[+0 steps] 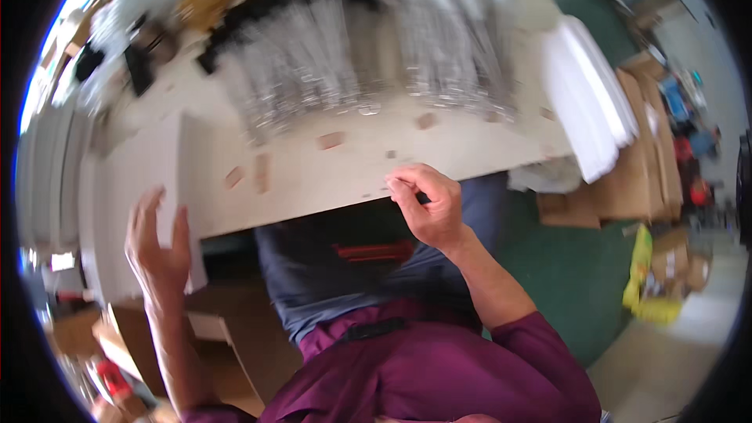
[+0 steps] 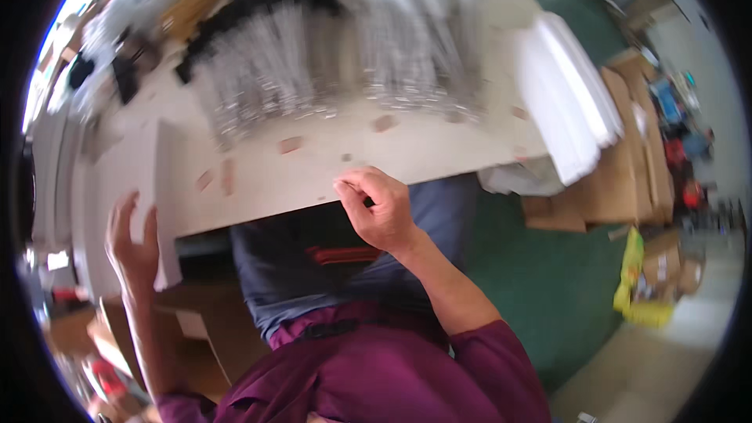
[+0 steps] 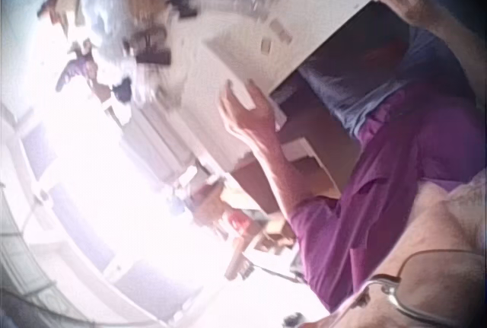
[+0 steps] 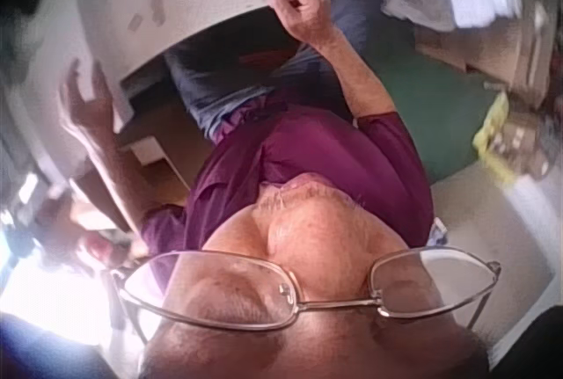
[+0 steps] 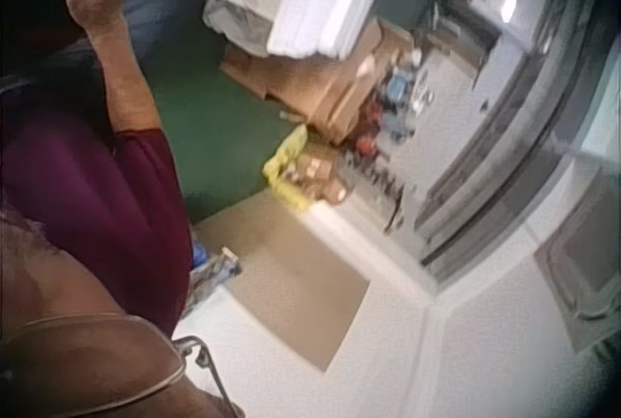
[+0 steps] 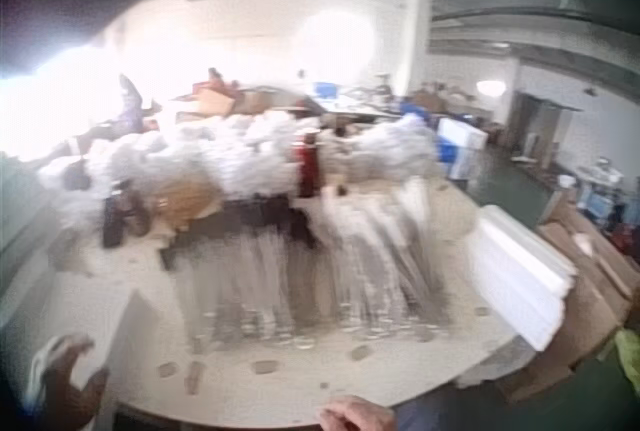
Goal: Manually assembling white cardboard sleeves and inserting bundles of hygiene brushes into them.
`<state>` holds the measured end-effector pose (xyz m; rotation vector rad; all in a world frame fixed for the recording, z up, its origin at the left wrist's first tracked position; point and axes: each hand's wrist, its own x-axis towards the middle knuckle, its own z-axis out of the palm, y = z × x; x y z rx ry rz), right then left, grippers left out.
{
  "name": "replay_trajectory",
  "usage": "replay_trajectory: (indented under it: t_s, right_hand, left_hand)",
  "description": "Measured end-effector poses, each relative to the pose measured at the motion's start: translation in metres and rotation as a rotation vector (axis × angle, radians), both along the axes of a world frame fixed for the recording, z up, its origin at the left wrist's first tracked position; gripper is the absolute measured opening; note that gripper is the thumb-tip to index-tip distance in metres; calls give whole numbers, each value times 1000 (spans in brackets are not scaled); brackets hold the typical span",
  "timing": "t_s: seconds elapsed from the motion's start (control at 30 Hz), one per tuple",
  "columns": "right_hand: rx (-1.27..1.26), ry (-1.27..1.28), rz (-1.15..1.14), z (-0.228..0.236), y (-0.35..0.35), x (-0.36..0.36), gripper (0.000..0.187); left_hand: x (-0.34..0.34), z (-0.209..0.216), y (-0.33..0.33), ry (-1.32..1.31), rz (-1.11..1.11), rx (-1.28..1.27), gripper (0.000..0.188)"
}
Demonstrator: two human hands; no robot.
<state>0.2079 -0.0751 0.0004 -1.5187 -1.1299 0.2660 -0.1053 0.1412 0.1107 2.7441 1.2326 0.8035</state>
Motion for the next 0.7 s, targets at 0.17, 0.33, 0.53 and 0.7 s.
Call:
replay_trajectory:
  t_s: [0.17, 0.33, 0.53, 0.7]
  right_hand:
    - [-172, -373, -561, 16, -85, 112, 20]
    - [-745, -772, -944, 29, -196, 203, 53]
    - [-947, -772, -949, 22, -244, 249, 61]
    - [-911, -749, -946, 18, -240, 263, 58]
  left_hand:
    - [95, -49, -36, -85, -284, -205, 36]
    - [133, -105, -36, -168, -229, -307, 34]
    - [133, -128, -31, -111, -285, -80, 27]
    - [132, -127, -29, -129, -279, -92, 25]
